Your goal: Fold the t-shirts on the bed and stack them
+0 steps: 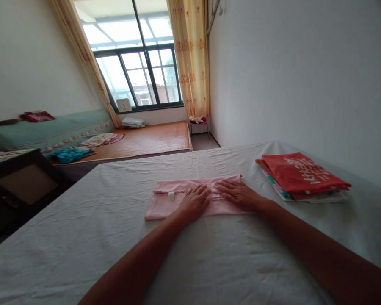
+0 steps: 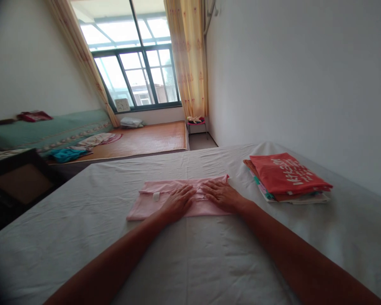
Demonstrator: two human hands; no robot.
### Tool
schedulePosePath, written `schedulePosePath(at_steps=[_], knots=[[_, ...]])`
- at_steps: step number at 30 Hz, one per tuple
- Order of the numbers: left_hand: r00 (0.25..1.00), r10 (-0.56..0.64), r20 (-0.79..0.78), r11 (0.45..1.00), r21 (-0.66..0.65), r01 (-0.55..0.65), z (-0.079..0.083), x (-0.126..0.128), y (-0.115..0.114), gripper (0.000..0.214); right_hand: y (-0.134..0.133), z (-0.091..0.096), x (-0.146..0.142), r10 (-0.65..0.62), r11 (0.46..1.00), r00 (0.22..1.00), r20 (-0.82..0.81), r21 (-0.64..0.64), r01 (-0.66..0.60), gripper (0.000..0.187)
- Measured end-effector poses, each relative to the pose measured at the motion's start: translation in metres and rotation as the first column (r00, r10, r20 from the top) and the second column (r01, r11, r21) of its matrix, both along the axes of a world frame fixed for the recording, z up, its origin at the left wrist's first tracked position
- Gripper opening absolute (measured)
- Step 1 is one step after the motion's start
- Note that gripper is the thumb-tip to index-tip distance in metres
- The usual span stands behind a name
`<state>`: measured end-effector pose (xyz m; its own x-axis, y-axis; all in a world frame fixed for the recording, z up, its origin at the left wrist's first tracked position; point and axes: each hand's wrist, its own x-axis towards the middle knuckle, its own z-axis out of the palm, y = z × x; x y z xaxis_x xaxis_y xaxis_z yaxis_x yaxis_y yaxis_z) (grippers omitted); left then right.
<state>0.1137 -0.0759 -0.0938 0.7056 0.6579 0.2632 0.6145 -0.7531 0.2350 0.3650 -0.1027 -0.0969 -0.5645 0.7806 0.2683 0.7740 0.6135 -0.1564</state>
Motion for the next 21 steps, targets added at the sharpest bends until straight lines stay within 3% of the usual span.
schedulePosePath(at_steps=[2, 4, 6, 8, 11, 16, 21], knots=[[0.998, 0.050, 0.029, 0.998, 0.023, -0.050, 0.006, -0.011, 0.009, 0.037, -0.001, 0.000, 0.000, 0.071, 0.996, 0.997, -0.005, -0.055, -0.072, 0.046], [0.980, 0.192, 0.059, 0.979, 0.055, -0.195, 0.013, -0.034, 0.023, 0.034, 0.000, -0.001, 0.002, 0.074, 0.994, 0.997, -0.010, -0.084, -0.074, 0.047], [0.915, 0.397, 0.074, 0.913, 0.072, -0.402, 0.019, -0.066, 0.035, 0.035, 0.002, -0.003, 0.005, 0.061, 0.993, 0.998, -0.023, -0.100, -0.063, 0.048], [0.793, 0.609, 0.016, 0.793, -0.006, -0.609, 0.022, -0.100, 0.044, 0.032, 0.004, -0.005, 0.007, 0.052, 0.993, 0.998, -0.036, -0.105, -0.056, 0.048], [0.724, 0.687, -0.065, 0.721, -0.059, -0.690, 0.022, -0.136, 0.047, 0.024, 0.004, -0.008, 0.006, 0.034, 0.996, 0.999, -0.041, -0.086, -0.038, 0.049], [0.659, 0.736, -0.157, 0.648, -0.118, -0.752, 0.029, -0.137, 0.050, 0.034, 0.004, -0.009, 0.008, -0.022, 1.000, 0.999, -0.045, -0.016, 0.021, 0.047], [0.645, 0.724, -0.244, 0.609, -0.214, -0.764, 0.047, -0.123, 0.050, 0.027, 0.014, -0.003, 0.034, -0.265, 0.948, 0.936, -0.229, 0.116, 0.297, 0.042]])
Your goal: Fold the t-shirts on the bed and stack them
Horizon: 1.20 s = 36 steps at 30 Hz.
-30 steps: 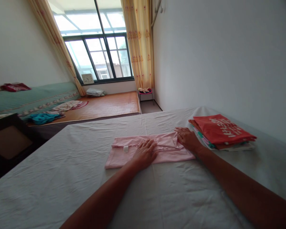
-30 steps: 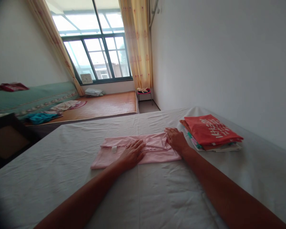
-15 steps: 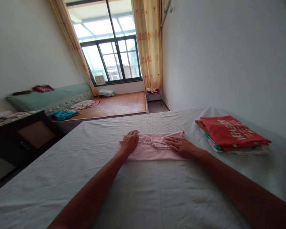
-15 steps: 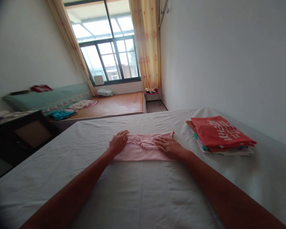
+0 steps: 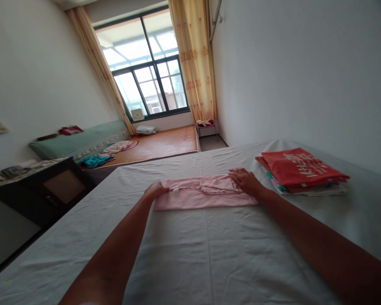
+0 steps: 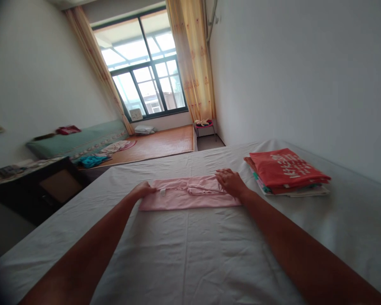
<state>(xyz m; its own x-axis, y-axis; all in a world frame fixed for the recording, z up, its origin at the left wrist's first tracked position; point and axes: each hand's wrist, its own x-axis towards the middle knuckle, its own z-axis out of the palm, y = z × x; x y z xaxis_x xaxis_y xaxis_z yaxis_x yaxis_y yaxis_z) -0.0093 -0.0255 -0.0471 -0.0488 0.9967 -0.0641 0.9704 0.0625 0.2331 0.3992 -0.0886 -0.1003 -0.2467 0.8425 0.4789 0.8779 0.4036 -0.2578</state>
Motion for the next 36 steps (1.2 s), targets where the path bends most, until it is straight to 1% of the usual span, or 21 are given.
schedulePosePath(at_steps=[2, 4, 6, 8, 11, 14, 17, 20, 22, 24, 26, 27, 28, 29, 30, 31, 32, 33, 34, 35, 36], knots=[[0.999, -0.032, 0.025, 0.999, -0.033, 0.033, 0.007, 0.005, -0.003, 0.022, 0.005, 0.003, 0.014, -0.087, 0.994, 0.990, -0.108, 0.055, 0.093, 0.043], [0.996, -0.074, 0.048, 0.996, -0.041, 0.076, 0.016, 0.014, -0.004, 0.017, 0.009, 0.005, 0.027, -0.130, 0.985, 0.973, -0.190, 0.087, 0.149, 0.043], [0.990, -0.124, 0.073, 0.992, -0.020, 0.126, 0.025, 0.030, -0.004, 0.017, 0.011, 0.006, 0.036, -0.157, 0.978, 0.956, -0.247, 0.096, 0.185, 0.042], [0.977, -0.182, 0.108, 0.983, 0.007, 0.183, 0.034, 0.055, -0.002, 0.022, 0.013, 0.007, 0.041, -0.184, 0.972, 0.939, -0.290, 0.085, 0.217, 0.039], [0.946, -0.263, 0.187, 0.963, -0.002, 0.268, 0.040, 0.108, 0.000, 0.023, 0.015, 0.006, 0.042, -0.192, 0.972, 0.927, -0.323, 0.069, 0.225, 0.036], [0.915, -0.314, 0.254, 0.939, -0.057, 0.339, 0.035, 0.166, -0.002, 0.019, 0.015, 0.007, 0.041, -0.153, 0.979, 0.932, -0.329, 0.078, 0.188, 0.032], [0.881, -0.350, 0.319, 0.909, -0.113, 0.402, 0.023, 0.216, -0.008, 0.017, 0.016, 0.007, 0.041, -0.130, 0.983, 0.936, -0.327, 0.084, 0.166, 0.029], [0.819, -0.341, 0.462, 0.871, -0.172, 0.460, 0.009, 0.253, -0.015, 0.020, 0.015, 0.006, 0.044, -0.134, 0.982, 0.933, -0.333, 0.081, 0.170, 0.027], [0.772, -0.312, 0.553, 0.853, -0.195, 0.484, 0.003, 0.269, -0.020, 0.027, 0.015, 0.005, 0.046, -0.151, 0.981, 0.926, -0.346, 0.065, 0.184, 0.027], [0.737, -0.287, 0.612, 0.844, -0.202, 0.497, 0.002, 0.276, -0.024, 0.040, 0.015, 0.007, 0.050, -0.190, 0.975, 0.911, -0.365, 0.036, 0.218, 0.028], [0.708, -0.280, 0.648, 0.868, -0.145, 0.475, 0.007, 0.273, -0.025, 0.053, 0.014, 0.014, 0.053, -0.251, 0.957, 0.885, -0.391, 0.039, 0.288, 0.030], [0.694, -0.290, 0.658, 0.893, -0.075, 0.445, 0.009, 0.267, -0.025, 0.055, 0.013, 0.019, 0.053, -0.279, 0.942, 0.868, -0.411, 0.060, 0.331, 0.032], [0.687, -0.321, 0.652, 0.913, 0.020, 0.408, 0.012, 0.259, -0.024, 0.052, 0.012, 0.025, 0.051, -0.297, 0.925, 0.851, -0.433, 0.090, 0.369, 0.034], [0.694, -0.373, 0.616, 0.918, 0.133, 0.374, 0.013, 0.250, -0.022, 0.046, 0.010, 0.031, 0.046, -0.301, 0.911, 0.839, -0.453, 0.125, 0.394, 0.036], [0.715, -0.438, 0.545, 0.899, 0.250, 0.360, 0.013, 0.239, -0.021, 0.039, 0.006, 0.038, 0.039, -0.285, 0.905, 0.838, -0.466, 0.158, 0.396, 0.037], [0.736, -0.508, 0.448, 0.857, 0.353, 0.377, 0.011, 0.228, -0.020, 0.033, 0.002, 0.043, 0.028, -0.248, 0.910, 0.850, -0.464, 0.188, 0.369, 0.039], [0.749, -0.570, 0.337, 0.802, 0.427, 0.418, 0.006, 0.217, -0.019, 0.029, -0.002, 0.047, 0.015, -0.195, 0.926, 0.875, -0.444, 0.212, 0.314, 0.040], [0.748, -0.622, 0.230, 0.743, 0.474, 0.472, -0.001, 0.207, -0.019, 0.028, -0.008, 0.048, -0.002, -0.125, 0.946, 0.907, -0.402, 0.227, 0.231, 0.041], [0.736, -0.662, 0.143, 0.693, 0.491, 0.528, -0.010, 0.197, -0.020, 0.028, -0.013, 0.046, -0.020, -0.046, 0.966, 0.938, -0.345, 0.225, 0.131, 0.043], [0.717, -0.692, 0.080, 0.656, 0.485, 0.579, -0.019, 0.189, -0.021, 0.030, -0.019, 0.042, -0.038, 0.032, 0.978, 0.960, -0.277, 0.205, 0.026, 0.044], [0.697, -0.716, 0.040, 0.632, 0.460, 0.624, -0.029, 0.182, -0.023, 0.032, -0.024, 0.035, -0.055, 0.102, 0.985, 0.974, -0.201, 0.159, -0.070, 0.046]])
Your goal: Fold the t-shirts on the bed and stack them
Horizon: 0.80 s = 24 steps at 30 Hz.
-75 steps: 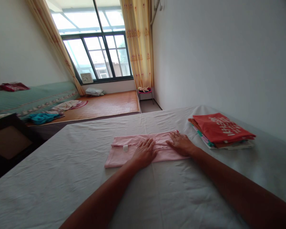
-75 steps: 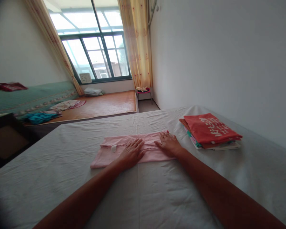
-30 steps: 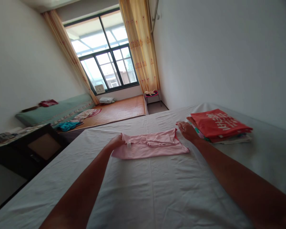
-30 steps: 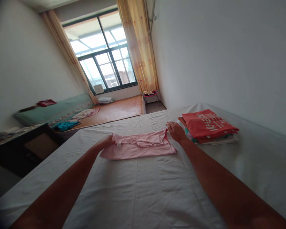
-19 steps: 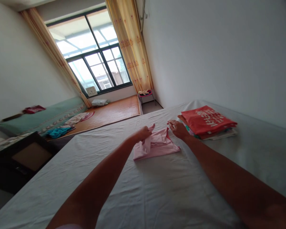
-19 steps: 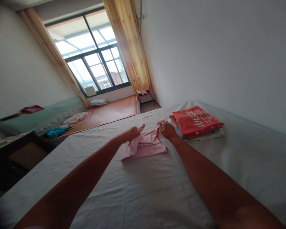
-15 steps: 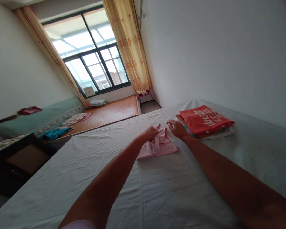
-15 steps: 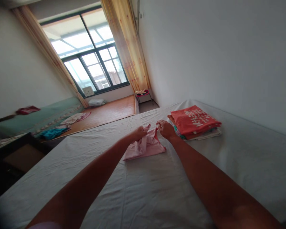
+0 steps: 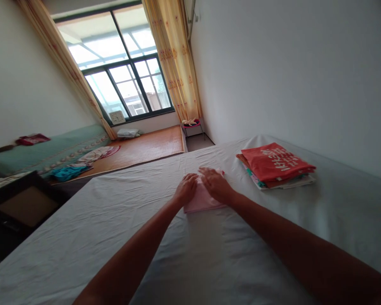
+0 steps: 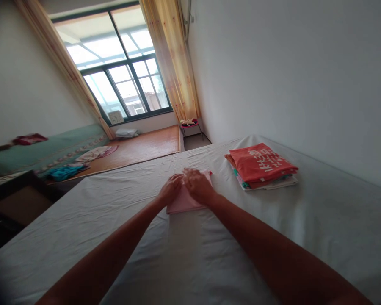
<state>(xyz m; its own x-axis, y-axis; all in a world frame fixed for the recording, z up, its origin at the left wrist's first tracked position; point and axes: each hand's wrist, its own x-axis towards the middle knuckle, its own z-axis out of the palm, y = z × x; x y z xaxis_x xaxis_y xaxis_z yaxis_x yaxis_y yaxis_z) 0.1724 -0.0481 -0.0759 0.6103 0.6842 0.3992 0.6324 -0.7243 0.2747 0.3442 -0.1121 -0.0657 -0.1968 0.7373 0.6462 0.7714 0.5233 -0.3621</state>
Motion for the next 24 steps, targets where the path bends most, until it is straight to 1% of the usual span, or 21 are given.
schedulePosePath(at_steps=[1, 2, 3, 5, 7, 11, 14, 17, 20, 21, 22, 23, 24], knots=[[0.999, -0.021, -0.047, 1.000, -0.009, 0.021, -0.009, -0.005, -0.002, 0.035, -0.004, -0.008, -0.014, 0.057, 0.997, 0.996, 0.071, -0.059, -0.053, 0.047], [0.995, -0.031, -0.092, 0.999, -0.025, 0.028, -0.017, -0.010, -0.005, 0.038, -0.006, -0.017, -0.025, 0.085, 0.990, 0.988, 0.127, -0.126, -0.069, 0.050], [0.991, -0.030, -0.131, 0.999, -0.039, 0.026, -0.023, -0.012, -0.007, 0.041, -0.007, -0.026, -0.032, 0.094, 0.980, 0.981, 0.172, -0.192, -0.061, 0.053], [0.983, -0.009, -0.183, 0.999, -0.050, -0.001, -0.029, -0.015, -0.013, 0.045, -0.006, -0.039, -0.035, 0.068, 0.958, 0.968, 0.243, -0.286, 0.005, 0.061], [0.979, 0.031, -0.204, 0.998, -0.044, -0.040, -0.030, -0.016, -0.016, 0.045, -0.002, -0.045, -0.026, 0.024, 0.943, 0.951, 0.309, -0.323, 0.081, 0.063], [0.970, 0.112, -0.217, 0.991, -0.046, -0.125, -0.028, -0.016, -0.020, 0.045, 0.008, -0.044, -0.005, -0.068, 0.908, 0.920, 0.386, -0.358, 0.217, 0.063], [0.964, 0.135, -0.228, 0.987, -0.058, -0.152, -0.026, -0.017, -0.023, 0.047, 0.015, -0.044, 0.008, -0.129, 0.874, 0.912, 0.388, -0.391, 0.290, 0.065], [0.961, 0.157, -0.227, 0.981, -0.076, -0.178, -0.025, -0.019, -0.023, 0.048, 0.021, -0.047, 0.025, -0.203, 0.836, 0.906, 0.372, -0.416, 0.359, 0.062], [0.951, 0.223, -0.215, 0.960, -0.124, -0.253, -0.025, -0.024, -0.020, 0.052, 0.021, -0.048, 0.038, -0.282, 0.807, 0.884, 0.372, -0.408, 0.428, 0.058], [0.943, 0.253, -0.215, 0.947, -0.145, -0.287, -0.026, -0.025, -0.019, 0.054, 0.019, -0.046, 0.039, -0.312, 0.808, 0.873, 0.374, -0.379, 0.451, 0.057], [0.935, 0.283, -0.216, 0.933, -0.162, -0.320, -0.026, -0.027, -0.018, 0.056, 0.016, -0.044, 0.036, -0.328, 0.824, 0.867, 0.375, -0.335, 0.457, 0.055], [0.926, 0.308, -0.217, 0.923, -0.170, -0.346, -0.027, -0.028, -0.016, 0.057, 0.012, -0.041, 0.031, -0.315, 0.856, 0.870, 0.378, -0.282, 0.433, 0.053], [0.921, 0.323, -0.220, 0.917, -0.169, -0.362, -0.028, -0.028, -0.015, 0.058, 0.007, -0.038, 0.024, -0.268, 0.899, 0.882, 0.388, -0.229, 0.374, 0.052]])
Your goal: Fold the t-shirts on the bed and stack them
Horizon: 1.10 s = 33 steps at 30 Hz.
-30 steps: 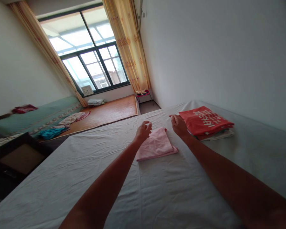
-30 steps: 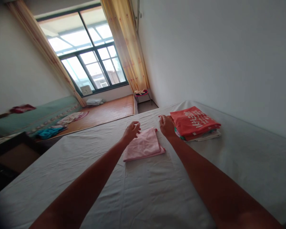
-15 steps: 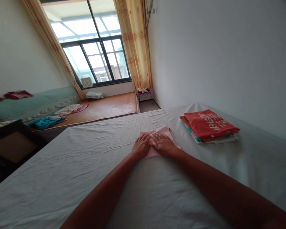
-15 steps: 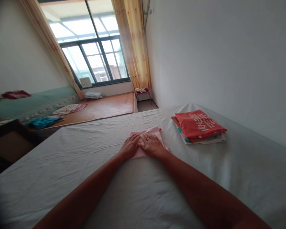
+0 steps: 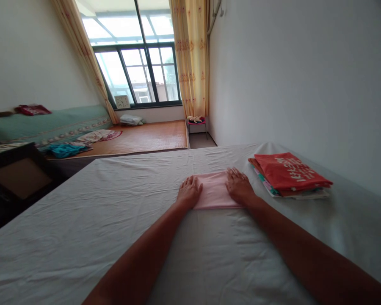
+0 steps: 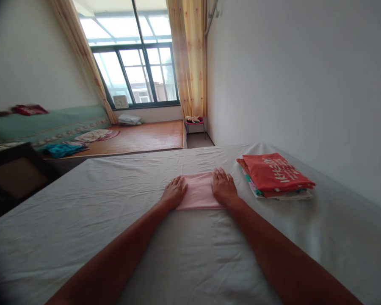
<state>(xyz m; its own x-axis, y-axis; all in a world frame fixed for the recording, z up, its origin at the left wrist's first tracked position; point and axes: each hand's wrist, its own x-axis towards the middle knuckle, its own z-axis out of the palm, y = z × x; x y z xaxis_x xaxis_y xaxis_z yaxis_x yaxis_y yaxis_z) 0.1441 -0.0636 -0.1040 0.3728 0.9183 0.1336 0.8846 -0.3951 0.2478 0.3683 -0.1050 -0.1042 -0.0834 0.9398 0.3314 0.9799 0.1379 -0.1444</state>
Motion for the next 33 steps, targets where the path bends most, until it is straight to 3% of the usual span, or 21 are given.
schedulePosePath(at_steps=[3, 5, 7, 10, 15, 17, 20, 22, 25, 28, 31, 33], knots=[[1.000, 0.003, -0.018, 1.000, 0.024, -0.002, -0.001, 0.000, 0.000, 0.058, -0.012, 0.004, -0.027, 0.296, 0.955, 0.954, 0.056, 0.004, -0.297, 0.051], [1.000, -0.004, -0.023, 0.999, 0.034, 0.005, -0.001, 0.000, -0.002, 0.056, -0.014, 0.002, -0.038, 0.359, 0.932, 0.933, 0.037, -0.070, -0.356, 0.054], [1.000, -0.008, -0.021, 0.999, 0.039, 0.009, 0.000, 0.000, -0.003, 0.054, -0.009, -0.003, -0.036, 0.287, 0.953, 0.958, 0.013, -0.108, -0.284, 0.058], [1.000, -0.010, -0.017, 0.999, 0.044, 0.011, 0.000, 0.000, -0.004, 0.050, 0.004, -0.012, -0.013, 0.074, 0.992, 0.997, -0.026, -0.098, -0.077, 0.060], [1.000, -0.013, -0.013, 0.999, 0.050, 0.014, 0.001, 0.000, -0.004, 0.049, 0.018, -0.019, 0.020, -0.235, 0.971, 0.960, -0.152, -0.077, 0.226, 0.070], [1.000, -0.015, -0.018, 0.998, 0.057, 0.016, 0.001, 0.000, -0.005, 0.050, 0.018, -0.018, 0.022, -0.227, 0.973, 0.952, -0.205, -0.083, 0.214, 0.071], [1.000, -0.022, -0.018, 0.997, 0.073, 0.023, 0.001, -0.001, -0.005, 0.050, 0.017, -0.011, 0.018, -0.081, 0.996, 0.929, -0.361, -0.051, 0.067, 0.064], [1.000, -0.027, -0.011, 0.996, 0.080, 0.028, 0.001, -0.002, -0.006, 0.049, 0.016, -0.006, 0.014, 0.027, 1.000, 0.856, -0.516, 0.004, -0.029, 0.063], [0.999, -0.039, 0.006, 0.995, 0.095, 0.038, 0.000, -0.003, -0.007, 0.046, 0.012, 0.002, 0.010, 0.101, 0.995, 0.656, -0.748, 0.068, -0.075, 0.060], [0.997, -0.064, 0.039, 0.992, 0.108, 0.060, 0.001, -0.005, -0.006, 0.045, 0.006, 0.012, 0.009, -0.041, 0.990, 0.428, -0.903, -0.094, -0.104, 0.046], [0.992, -0.063, 0.108, 0.995, 0.087, 0.054, 0.001, -0.007, -0.002, 0.044, -0.005, 0.022, 0.007, -0.249, 0.907, 0.248, -0.936, -0.315, -0.280, 0.036], [0.984, -0.026, 0.175, 0.998, 0.060, 0.015, 0.002, -0.008, 0.003, 0.044, -0.012, 0.030, 0.002, -0.287, 0.853, 0.165, -0.944, -0.330, -0.404, 0.033]])
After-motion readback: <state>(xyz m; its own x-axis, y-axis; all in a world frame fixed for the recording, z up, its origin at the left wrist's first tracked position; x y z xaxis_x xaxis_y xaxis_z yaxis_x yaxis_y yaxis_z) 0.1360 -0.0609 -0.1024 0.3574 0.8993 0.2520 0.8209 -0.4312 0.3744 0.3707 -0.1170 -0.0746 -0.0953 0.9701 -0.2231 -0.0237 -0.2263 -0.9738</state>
